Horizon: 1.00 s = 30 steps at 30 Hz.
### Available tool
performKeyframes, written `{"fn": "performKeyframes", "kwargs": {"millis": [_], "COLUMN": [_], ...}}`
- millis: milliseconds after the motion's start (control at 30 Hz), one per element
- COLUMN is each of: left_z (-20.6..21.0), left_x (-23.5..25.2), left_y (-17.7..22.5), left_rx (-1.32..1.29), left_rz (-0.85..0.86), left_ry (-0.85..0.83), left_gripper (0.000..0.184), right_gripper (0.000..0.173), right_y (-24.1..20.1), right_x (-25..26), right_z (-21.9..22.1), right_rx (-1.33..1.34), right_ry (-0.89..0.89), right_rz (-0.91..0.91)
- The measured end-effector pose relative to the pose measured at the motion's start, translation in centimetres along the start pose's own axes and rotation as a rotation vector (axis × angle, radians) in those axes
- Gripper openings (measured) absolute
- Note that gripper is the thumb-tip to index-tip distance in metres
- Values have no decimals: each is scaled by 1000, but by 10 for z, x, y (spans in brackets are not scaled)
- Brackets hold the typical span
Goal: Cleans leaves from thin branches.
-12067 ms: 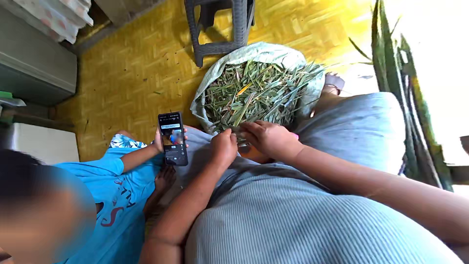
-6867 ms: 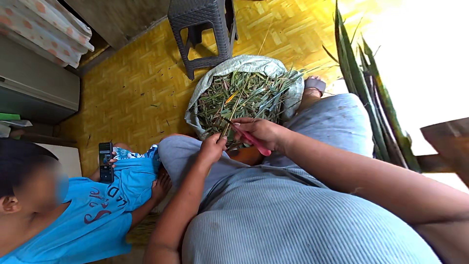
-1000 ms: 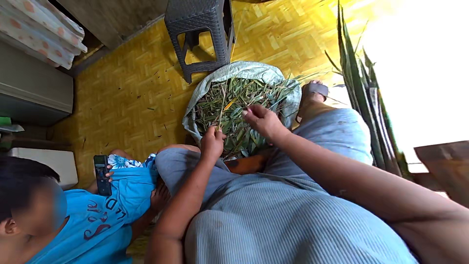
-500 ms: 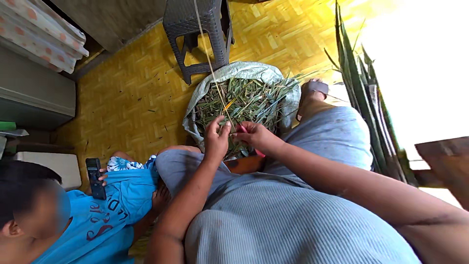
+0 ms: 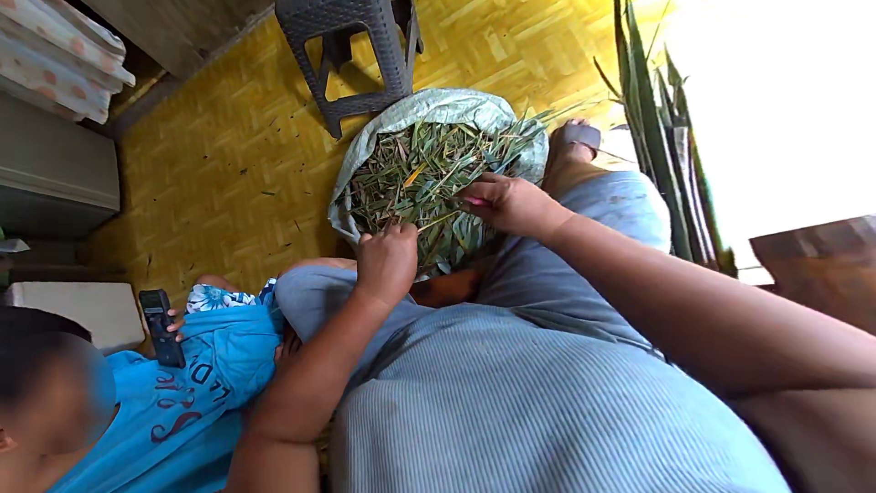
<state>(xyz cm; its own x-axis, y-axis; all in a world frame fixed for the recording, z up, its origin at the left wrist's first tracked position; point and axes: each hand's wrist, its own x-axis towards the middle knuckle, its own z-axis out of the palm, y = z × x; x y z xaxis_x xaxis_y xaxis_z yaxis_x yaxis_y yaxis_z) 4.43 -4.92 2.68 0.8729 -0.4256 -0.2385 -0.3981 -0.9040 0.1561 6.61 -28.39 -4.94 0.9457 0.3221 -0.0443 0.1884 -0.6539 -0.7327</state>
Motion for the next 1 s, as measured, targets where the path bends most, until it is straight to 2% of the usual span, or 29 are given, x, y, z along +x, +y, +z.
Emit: {"fn": "performKeyframes", "kwargs": {"millis": [33,100,200,300,433,600,733,867,1000], "left_z": [0,10,33,45,50,49,49,39,53], "left_x": [4,11,16,17,18,13,4,-7,-2], "left_y": [1,-5,-16,-18,-17,-18,-22,-20,-32], "left_rx": [-84,-325,-691,-879,-908,-942,-1055,-1050,-1083], "left_rz": [-83,-223,-356,-454,-468,-456,-441,-480,-474], "left_ry": [-125,-251,-286,-267,-233,-232,-227,-241,-252], "left_gripper": [29,32,35,35,34,35,34,33,31], "right_gripper": [27,35,44,50,46,50,49,47,47], "right_y": [3,0,-12,-22,-37,-42,-42,-39,-23], "right_x": [-1,-3,-6,-10,-11,-5,1,5,19], "right_z": [3,4,11,30,52,64,63,66,69], "right_rx": [-19,-43,66,155,187,70,34,-55,-168], "right_ry": [50,108,47,-105,-206,-246,-258,-219,-194], "right_rz": [44,209,407,401,297,251,251,196,212]}}
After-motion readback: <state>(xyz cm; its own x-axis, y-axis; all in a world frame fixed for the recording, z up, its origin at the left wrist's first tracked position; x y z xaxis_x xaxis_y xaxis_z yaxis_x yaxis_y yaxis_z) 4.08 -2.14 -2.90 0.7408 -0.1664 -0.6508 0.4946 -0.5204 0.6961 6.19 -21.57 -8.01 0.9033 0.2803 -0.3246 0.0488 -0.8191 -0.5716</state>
